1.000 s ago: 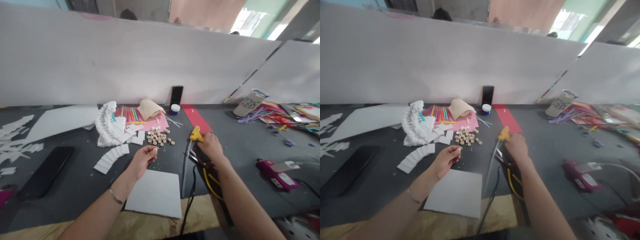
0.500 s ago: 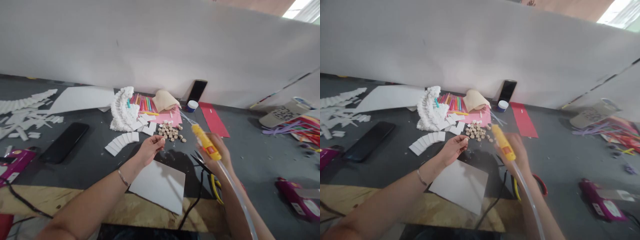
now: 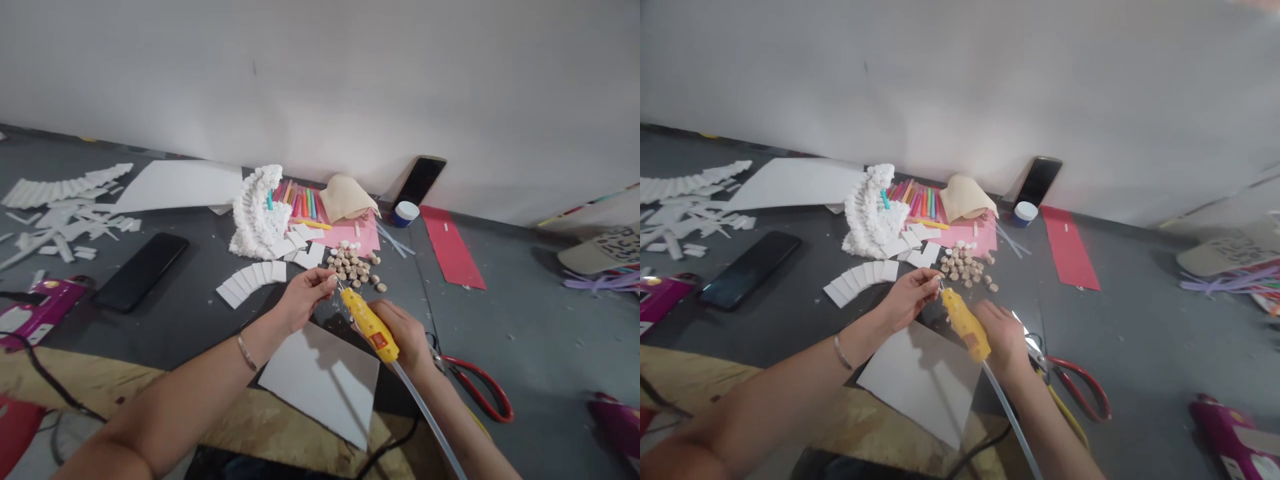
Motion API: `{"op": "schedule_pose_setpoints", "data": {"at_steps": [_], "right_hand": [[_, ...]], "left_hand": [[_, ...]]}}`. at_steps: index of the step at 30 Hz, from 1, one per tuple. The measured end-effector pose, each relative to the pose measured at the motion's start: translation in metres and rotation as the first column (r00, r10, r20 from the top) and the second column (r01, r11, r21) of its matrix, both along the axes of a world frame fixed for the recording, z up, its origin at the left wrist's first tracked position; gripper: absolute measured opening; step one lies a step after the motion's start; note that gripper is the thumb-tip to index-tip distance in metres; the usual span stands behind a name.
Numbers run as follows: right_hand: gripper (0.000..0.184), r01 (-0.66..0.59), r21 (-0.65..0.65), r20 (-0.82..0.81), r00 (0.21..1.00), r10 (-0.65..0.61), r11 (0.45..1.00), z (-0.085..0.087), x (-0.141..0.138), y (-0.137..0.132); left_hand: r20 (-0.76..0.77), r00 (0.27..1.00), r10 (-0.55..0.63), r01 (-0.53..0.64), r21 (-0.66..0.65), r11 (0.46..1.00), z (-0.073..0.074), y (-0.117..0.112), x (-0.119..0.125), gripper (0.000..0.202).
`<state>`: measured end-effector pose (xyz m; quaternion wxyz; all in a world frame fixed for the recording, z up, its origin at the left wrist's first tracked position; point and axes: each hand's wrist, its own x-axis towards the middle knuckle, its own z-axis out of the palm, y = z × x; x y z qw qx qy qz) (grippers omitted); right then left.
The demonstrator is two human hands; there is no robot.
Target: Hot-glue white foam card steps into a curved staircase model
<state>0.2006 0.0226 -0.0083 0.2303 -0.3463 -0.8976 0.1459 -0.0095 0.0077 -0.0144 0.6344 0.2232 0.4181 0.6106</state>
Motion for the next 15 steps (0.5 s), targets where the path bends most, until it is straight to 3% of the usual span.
{"op": "schedule_pose_setpoints", "data": {"at_steps": [15], "right_hand": [[0.028,0.015,0.126,0.051,0.998,-0.022,0.992,-0.0007,-0.0005,0.0030]], "left_hand": [[0.002,1.000,-0.026,0.026,0.005,1.000,0.0039,-0.0016,0.0007,0.038]]}}
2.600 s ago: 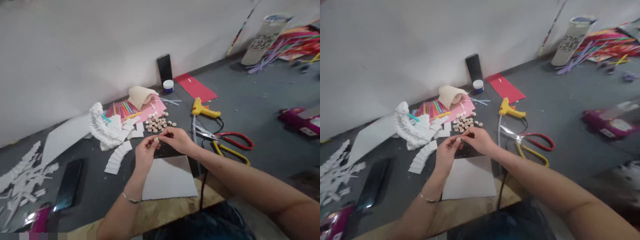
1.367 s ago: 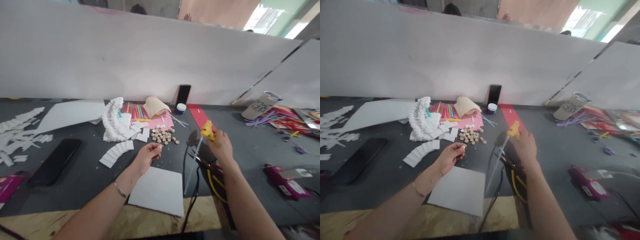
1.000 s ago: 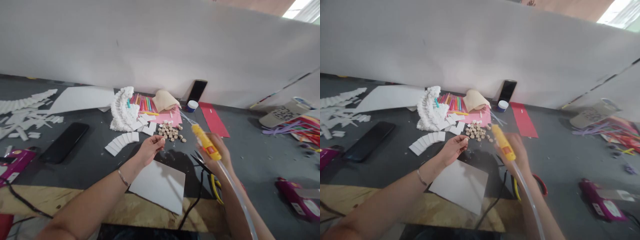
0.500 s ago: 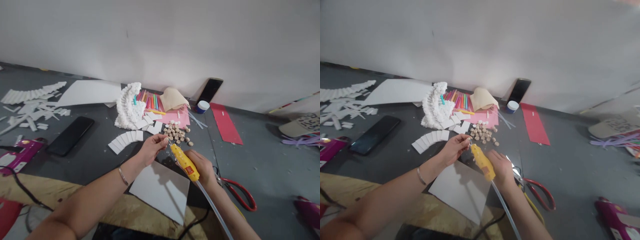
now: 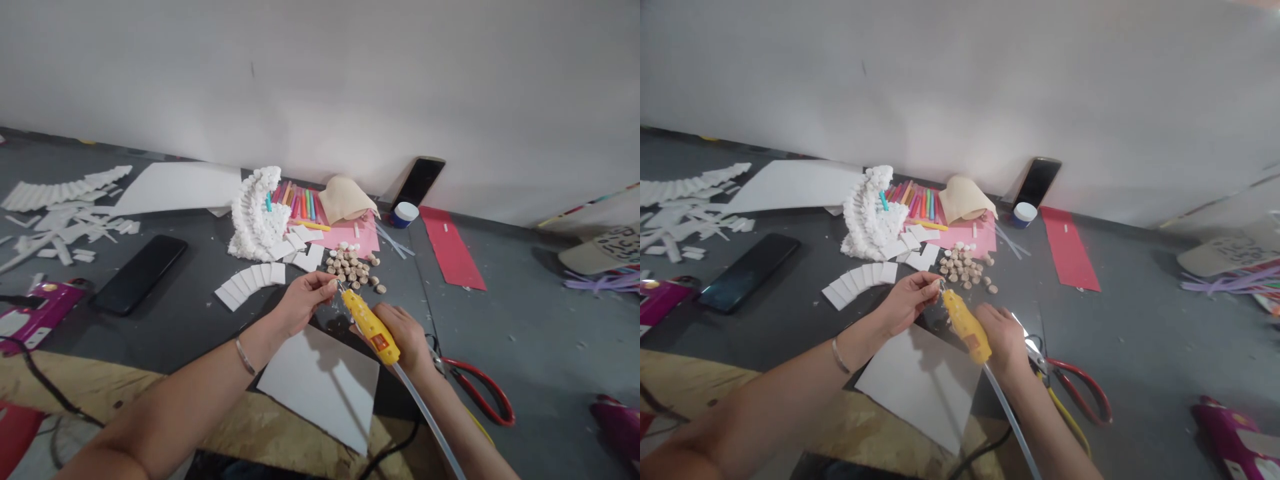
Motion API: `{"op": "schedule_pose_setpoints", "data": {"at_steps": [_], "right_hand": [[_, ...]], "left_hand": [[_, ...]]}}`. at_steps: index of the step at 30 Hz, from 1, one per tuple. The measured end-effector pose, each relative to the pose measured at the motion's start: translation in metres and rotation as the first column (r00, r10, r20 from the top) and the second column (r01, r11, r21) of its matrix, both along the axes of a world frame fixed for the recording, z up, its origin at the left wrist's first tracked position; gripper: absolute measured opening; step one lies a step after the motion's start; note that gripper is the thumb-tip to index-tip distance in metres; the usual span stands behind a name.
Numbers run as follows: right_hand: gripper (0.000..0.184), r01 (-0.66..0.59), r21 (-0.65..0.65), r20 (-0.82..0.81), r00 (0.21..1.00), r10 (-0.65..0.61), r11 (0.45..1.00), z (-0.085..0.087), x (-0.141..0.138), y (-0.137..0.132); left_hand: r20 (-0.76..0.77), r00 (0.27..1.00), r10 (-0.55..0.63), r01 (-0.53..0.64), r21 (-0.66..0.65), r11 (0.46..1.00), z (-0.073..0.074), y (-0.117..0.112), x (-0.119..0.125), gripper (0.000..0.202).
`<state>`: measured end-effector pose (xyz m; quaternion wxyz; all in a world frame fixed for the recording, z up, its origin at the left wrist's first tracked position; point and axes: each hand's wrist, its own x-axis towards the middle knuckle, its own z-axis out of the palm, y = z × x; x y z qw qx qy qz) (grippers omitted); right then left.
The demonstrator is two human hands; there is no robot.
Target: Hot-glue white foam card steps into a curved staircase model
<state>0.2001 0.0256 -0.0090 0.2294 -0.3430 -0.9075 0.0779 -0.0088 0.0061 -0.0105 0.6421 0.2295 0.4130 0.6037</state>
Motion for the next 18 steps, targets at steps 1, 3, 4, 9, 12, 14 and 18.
{"op": "schedule_pose_setpoints", "data": {"at_steps": [1,3,4,9,12,14,18], "right_hand": [[0.028,-0.002,-0.003,-0.007,1.000,0.002,1.000,0.000,0.000,0.000],[0.027,-0.005,-0.016,-0.026,1.000,0.004,1.000,-0.002,0.000,0.000],[0.026,0.000,-0.019,-0.036,0.999,-0.001,1.000,-0.004,0.000,0.000],[0.027,0.019,-0.003,-0.059,0.998,-0.020,1.000,-0.009,0.000,-0.001],[0.025,0.026,0.006,-0.062,0.998,-0.026,1.000,-0.010,0.000,-0.001],[0.024,0.029,0.020,-0.058,0.998,-0.028,0.999,-0.011,0.000,-0.001],[0.017,-0.022,0.035,-0.038,0.999,0.023,0.999,-0.012,0.002,0.002]], "left_hand": [[-0.001,1.000,0.000,0.000,0.000,1.000,0.000,0.000,0.000,0.037],[-0.003,1.000,0.004,-0.004,0.000,1.000,-0.001,0.000,0.000,0.036],[-0.002,1.000,0.008,-0.008,0.000,1.000,-0.001,0.000,-0.001,0.037],[-0.001,1.000,0.006,-0.006,-0.007,1.000,-0.002,0.000,-0.002,0.038],[-0.001,1.000,0.002,-0.002,-0.015,1.000,-0.003,0.000,-0.002,0.037],[-0.001,1.000,0.005,-0.005,-0.021,1.000,-0.003,0.000,-0.002,0.038],[-0.006,1.000,0.016,-0.016,-0.028,0.999,-0.001,-0.001,-0.002,0.041]]}}
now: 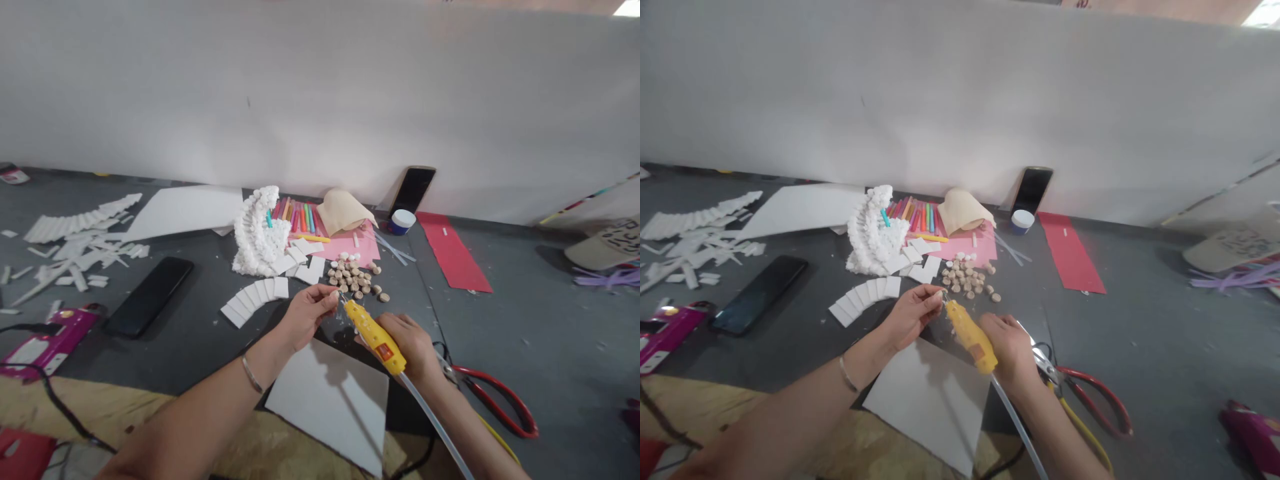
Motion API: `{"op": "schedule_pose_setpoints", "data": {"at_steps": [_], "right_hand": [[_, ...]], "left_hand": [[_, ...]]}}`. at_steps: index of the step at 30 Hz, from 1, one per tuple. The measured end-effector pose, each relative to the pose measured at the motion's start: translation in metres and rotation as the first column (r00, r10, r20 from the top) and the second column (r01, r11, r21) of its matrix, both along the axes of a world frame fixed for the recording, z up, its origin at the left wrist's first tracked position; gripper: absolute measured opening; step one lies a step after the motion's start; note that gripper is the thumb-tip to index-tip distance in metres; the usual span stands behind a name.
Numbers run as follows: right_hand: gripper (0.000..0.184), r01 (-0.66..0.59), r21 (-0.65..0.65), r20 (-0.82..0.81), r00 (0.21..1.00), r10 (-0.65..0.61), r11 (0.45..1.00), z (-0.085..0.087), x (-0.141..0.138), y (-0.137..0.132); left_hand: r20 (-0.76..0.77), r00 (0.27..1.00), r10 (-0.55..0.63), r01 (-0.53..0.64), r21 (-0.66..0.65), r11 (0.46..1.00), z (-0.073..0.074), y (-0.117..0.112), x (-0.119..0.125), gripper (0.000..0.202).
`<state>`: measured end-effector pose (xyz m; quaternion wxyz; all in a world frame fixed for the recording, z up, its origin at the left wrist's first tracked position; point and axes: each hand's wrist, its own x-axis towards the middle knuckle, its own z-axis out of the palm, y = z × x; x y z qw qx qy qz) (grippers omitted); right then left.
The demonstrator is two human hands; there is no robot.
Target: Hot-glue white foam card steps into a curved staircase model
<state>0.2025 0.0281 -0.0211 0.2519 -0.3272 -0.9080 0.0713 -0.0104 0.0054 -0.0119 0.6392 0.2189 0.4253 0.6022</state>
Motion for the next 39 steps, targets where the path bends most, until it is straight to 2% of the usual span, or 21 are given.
{"op": "schedule_pose_setpoints", "data": {"at_steps": [4,11,19,28,31,39], "right_hand": [[0.016,-0.026,0.006,0.006,1.000,0.026,1.000,-0.001,0.000,0.001],[0.020,0.028,-0.017,-0.008,1.000,-0.028,0.999,0.002,-0.004,-0.001],[0.020,0.021,-0.040,-0.015,1.000,-0.021,0.999,0.001,-0.003,0.000],[0.025,0.034,-0.011,-0.040,0.999,-0.034,0.999,0.002,-0.003,0.000],[0.021,0.029,-0.001,-0.039,0.999,-0.029,1.000,0.005,0.001,0.001],[0.011,0.192,0.050,0.016,0.981,-0.193,0.980,0.021,0.024,0.013]], "left_hand": [[-0.006,1.000,0.006,-0.006,-0.002,1.000,0.000,0.000,0.000,0.042],[0.009,1.000,0.010,-0.010,0.001,1.000,-0.003,0.001,-0.001,0.037],[-0.007,1.000,0.024,-0.024,0.000,1.000,0.001,0.001,-0.001,0.040],[-0.007,0.999,0.035,-0.035,0.014,0.999,0.002,0.003,0.000,0.040],[0.000,0.999,0.034,-0.034,0.016,0.999,0.002,0.004,0.000,0.038],[0.019,1.000,-0.011,0.010,0.030,1.000,0.006,0.003,-0.002,0.036]]}}
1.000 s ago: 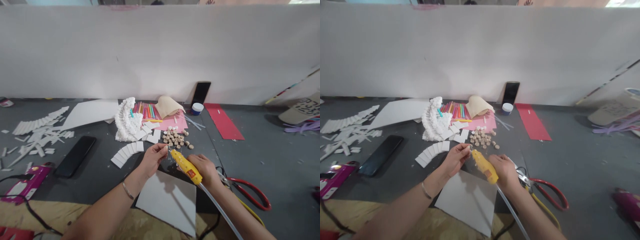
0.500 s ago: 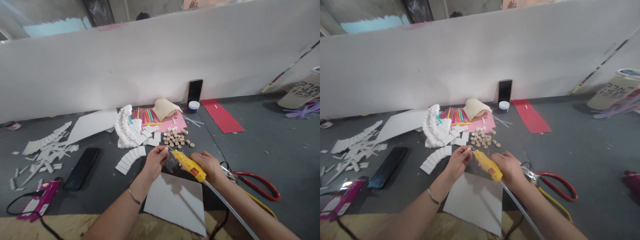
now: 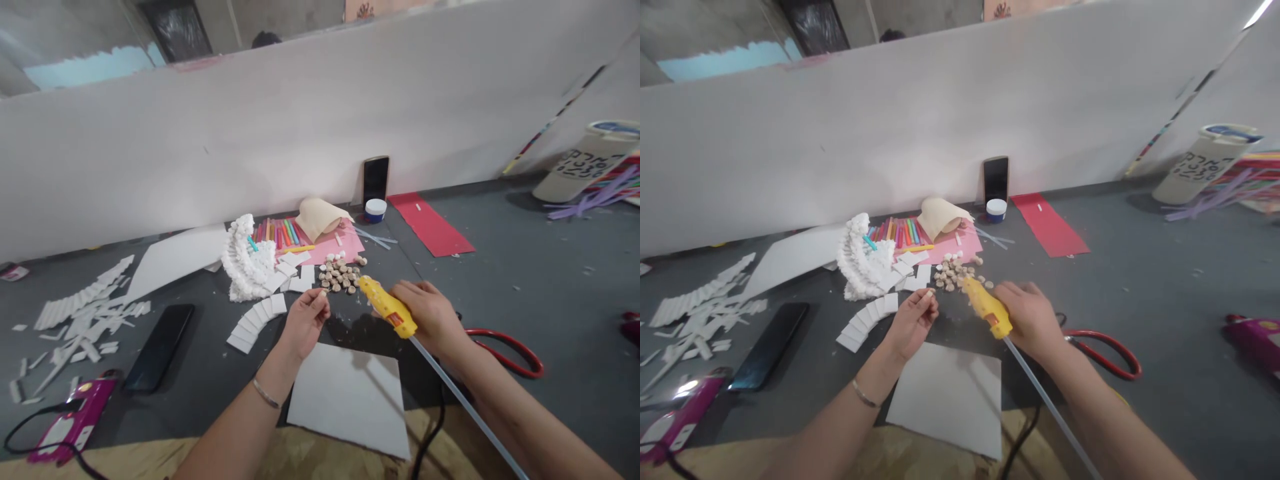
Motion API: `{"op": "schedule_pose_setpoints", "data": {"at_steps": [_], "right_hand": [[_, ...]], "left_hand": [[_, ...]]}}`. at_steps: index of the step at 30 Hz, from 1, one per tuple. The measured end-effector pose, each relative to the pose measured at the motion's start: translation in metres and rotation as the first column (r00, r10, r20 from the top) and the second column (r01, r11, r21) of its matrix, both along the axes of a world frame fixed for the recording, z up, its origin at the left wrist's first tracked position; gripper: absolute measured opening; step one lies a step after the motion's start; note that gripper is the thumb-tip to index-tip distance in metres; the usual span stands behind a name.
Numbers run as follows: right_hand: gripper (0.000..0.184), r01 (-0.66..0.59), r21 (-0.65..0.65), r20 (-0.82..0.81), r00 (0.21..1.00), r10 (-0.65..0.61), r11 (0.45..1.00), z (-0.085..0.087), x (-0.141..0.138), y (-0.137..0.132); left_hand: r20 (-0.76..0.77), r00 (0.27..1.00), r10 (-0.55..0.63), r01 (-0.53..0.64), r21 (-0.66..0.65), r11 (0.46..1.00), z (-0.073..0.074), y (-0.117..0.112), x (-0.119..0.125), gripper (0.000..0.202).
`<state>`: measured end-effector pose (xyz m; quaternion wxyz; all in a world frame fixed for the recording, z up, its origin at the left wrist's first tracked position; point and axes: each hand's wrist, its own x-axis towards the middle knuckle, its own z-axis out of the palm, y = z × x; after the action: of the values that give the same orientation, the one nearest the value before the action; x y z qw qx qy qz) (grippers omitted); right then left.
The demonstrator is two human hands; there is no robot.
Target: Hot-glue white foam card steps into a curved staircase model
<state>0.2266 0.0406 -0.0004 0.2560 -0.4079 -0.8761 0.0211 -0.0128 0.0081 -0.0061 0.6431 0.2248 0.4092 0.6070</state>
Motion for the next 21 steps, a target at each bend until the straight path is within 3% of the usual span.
{"op": "schedule_pose_setpoints", "data": {"at_steps": [5,9,14,17,21], "right_hand": [[0.016,0.173,-0.018,0.075,0.982,-0.171,0.985,0.004,0.027,0.016],[0.028,0.322,-0.139,0.149,0.942,-0.302,0.936,-0.002,0.050,0.033],[0.050,0.384,-0.317,0.255,0.915,-0.311,0.868,-0.007,0.065,0.052],[0.055,0.413,-0.348,0.297,0.900,-0.319,0.842,-0.002,0.065,0.052],[0.045,0.350,-0.234,0.151,0.935,-0.322,0.907,0.017,0.043,0.036]], "left_hand": [[0.002,0.999,-0.032,0.032,0.018,0.999,0.001,0.000,-0.001,0.036],[0.011,0.998,-0.056,0.055,0.030,0.998,0.001,0.000,0.000,0.035],[0.036,0.996,-0.080,0.079,0.039,0.996,0.000,-0.001,0.001,0.032],[0.051,0.995,-0.084,0.082,0.036,0.996,-0.002,-0.001,0.000,0.033],[0.069,0.993,-0.093,0.093,0.013,0.996,-0.003,-0.001,0.002,0.036]]}}
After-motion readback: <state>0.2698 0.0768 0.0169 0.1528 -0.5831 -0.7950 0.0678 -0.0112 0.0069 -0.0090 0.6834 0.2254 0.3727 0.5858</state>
